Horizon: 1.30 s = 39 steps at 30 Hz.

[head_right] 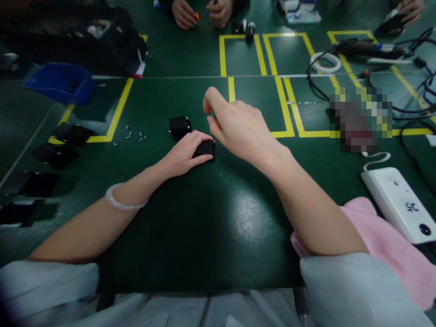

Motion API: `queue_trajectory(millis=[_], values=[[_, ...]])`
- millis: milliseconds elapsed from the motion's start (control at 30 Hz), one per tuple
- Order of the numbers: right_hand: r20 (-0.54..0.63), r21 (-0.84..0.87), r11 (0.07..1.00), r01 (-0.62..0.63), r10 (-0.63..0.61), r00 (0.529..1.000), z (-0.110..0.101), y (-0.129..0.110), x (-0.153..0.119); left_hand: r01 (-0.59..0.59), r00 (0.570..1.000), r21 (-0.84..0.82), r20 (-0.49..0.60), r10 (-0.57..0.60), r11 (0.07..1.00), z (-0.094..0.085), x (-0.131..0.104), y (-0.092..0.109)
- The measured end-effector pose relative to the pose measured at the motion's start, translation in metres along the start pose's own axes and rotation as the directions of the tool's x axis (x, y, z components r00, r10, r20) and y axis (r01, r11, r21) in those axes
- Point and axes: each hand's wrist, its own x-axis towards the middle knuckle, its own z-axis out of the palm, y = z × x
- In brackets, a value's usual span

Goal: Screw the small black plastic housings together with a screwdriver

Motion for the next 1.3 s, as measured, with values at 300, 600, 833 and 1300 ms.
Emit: queue_trajectory(millis=[300,600,833,1300], values=[[0.007,-0.019,1.0,-0.002,0.002,1.0,-0.0009,-0.0008,0.0002,-0.006,1.0,-0.002,-0.006,0.006,1.0,0.0003,0.0001,0.0],[0.005,-0.024,1.0,-0.003,0.003,1.0,-0.0005,-0.001,-0.0003,-0.006,1.0,-0.002,-0.003,0.006,1.0,0.0005,-0.0006,-0.0003],[-0.001,-0.03,1.0,-0.002,0.002,1.0,-0.0008,-0.0014,0.0005,-0.01,1.0,-0.002,-0.005,0.01,1.0,0.0004,-0.0001,-0.0003],[0.009,-0.068,0.998,-0.001,0.001,1.0,0.0015,-0.0002,0.001,-0.011,1.0,0.003,-0.008,0.011,1.0,0.0005,-0.0001,0.0]])
